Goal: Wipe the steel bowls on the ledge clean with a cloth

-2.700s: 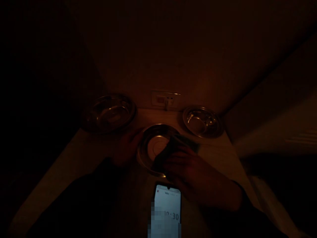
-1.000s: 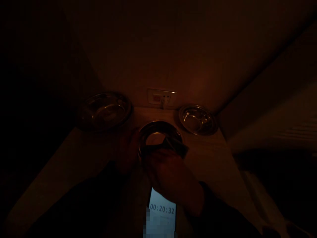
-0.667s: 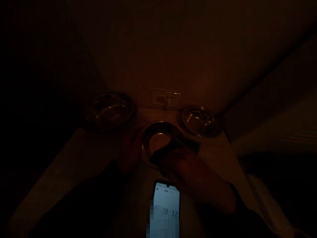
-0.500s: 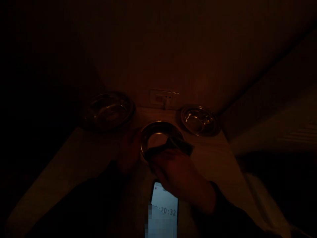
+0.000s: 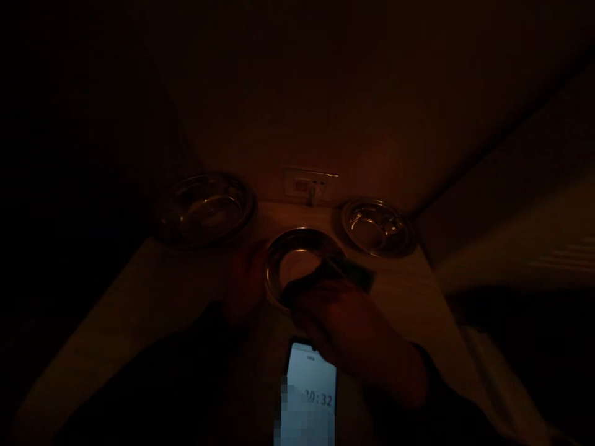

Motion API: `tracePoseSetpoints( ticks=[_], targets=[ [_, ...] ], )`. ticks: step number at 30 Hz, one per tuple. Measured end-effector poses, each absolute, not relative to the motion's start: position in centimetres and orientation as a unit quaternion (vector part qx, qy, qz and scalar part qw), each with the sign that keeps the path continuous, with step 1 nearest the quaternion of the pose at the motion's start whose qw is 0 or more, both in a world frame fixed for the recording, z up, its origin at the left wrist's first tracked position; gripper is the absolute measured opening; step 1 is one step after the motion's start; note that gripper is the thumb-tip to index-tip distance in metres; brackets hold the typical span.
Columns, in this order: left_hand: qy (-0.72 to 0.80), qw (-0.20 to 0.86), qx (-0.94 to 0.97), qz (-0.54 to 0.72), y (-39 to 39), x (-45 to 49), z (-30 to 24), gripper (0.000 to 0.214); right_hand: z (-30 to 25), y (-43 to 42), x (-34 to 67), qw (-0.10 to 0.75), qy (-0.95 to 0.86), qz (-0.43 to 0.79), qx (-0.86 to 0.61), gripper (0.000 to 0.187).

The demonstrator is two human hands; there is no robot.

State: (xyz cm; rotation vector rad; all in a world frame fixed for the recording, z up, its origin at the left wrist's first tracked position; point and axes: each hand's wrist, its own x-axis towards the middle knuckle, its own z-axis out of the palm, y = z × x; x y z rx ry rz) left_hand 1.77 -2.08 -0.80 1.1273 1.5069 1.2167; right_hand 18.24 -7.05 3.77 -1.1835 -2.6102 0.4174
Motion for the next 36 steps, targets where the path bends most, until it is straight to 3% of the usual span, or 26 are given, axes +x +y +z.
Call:
tracePoseSetpoints(
  ticks=[16,25,36],
  targets=[
    [0.596,0.463,0.474,0.454,-1.3,0.3,-0.4,0.029,2.0,-7.0,17.5,0.151,-0.922,0.009,-0.356,0.024],
    [0.625,0.437,0.472,0.442,-0.6,-0.6,0.1,0.033,2.8,-6.6,19.1,0.116,-0.932,0.11,-0.326,0.03],
    [0.542,0.496,0.49,0.47,-0.4,-0.9,-0.7,0.032,4.1,-6.6,19.2,0.108,-0.92,0.172,-0.335,0.024]
  ],
)
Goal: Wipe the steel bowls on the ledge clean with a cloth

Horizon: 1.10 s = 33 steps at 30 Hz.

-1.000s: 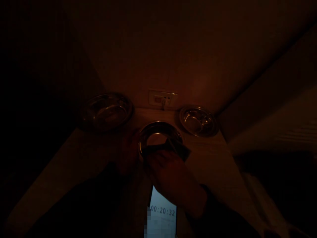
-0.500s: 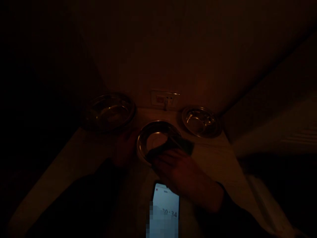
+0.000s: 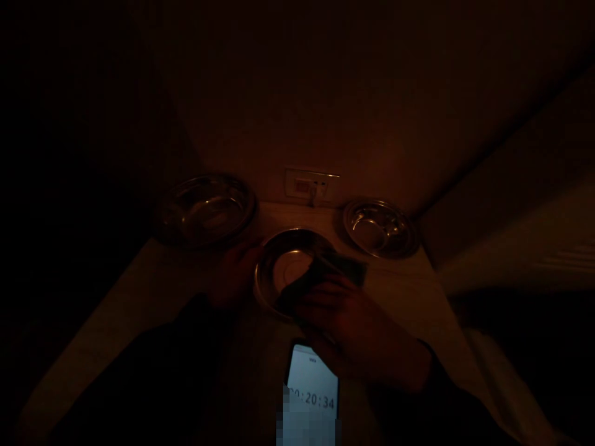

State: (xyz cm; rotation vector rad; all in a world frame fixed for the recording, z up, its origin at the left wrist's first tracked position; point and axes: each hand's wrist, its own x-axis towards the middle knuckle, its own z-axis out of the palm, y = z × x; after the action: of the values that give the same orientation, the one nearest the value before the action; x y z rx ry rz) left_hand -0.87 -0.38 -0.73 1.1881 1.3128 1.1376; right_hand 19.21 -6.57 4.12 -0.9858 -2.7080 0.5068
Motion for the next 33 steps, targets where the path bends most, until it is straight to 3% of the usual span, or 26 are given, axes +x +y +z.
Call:
tracePoseSetpoints(
  ticks=[8,15,21,29,33],
  targets=[
    [0.53,0.496,0.518,0.452,-0.2,-1.0,-0.9,0.034,4.4,-6.6,19.5,0.117,-0.919,0.168,-0.336,0.031],
    [0.553,0.475,0.515,0.451,-0.4,-0.8,-0.9,0.033,3.9,-6.4,19.2,0.137,-0.916,0.154,-0.345,0.022],
    [0.611,0.449,0.478,0.444,-1.2,0.2,-0.4,0.032,1.7,-7.2,16.6,0.196,-0.906,0.077,-0.368,0.03],
    [0.586,0.473,0.487,0.443,-1.4,0.1,0.0,0.033,3.9,-6.5,18.9,0.118,-0.909,0.143,-0.374,0.023],
    [0.603,0.462,0.481,0.439,-1.7,0.3,0.0,0.032,3.7,-6.5,18.6,0.122,-0.901,0.147,-0.391,0.024]
  ],
)
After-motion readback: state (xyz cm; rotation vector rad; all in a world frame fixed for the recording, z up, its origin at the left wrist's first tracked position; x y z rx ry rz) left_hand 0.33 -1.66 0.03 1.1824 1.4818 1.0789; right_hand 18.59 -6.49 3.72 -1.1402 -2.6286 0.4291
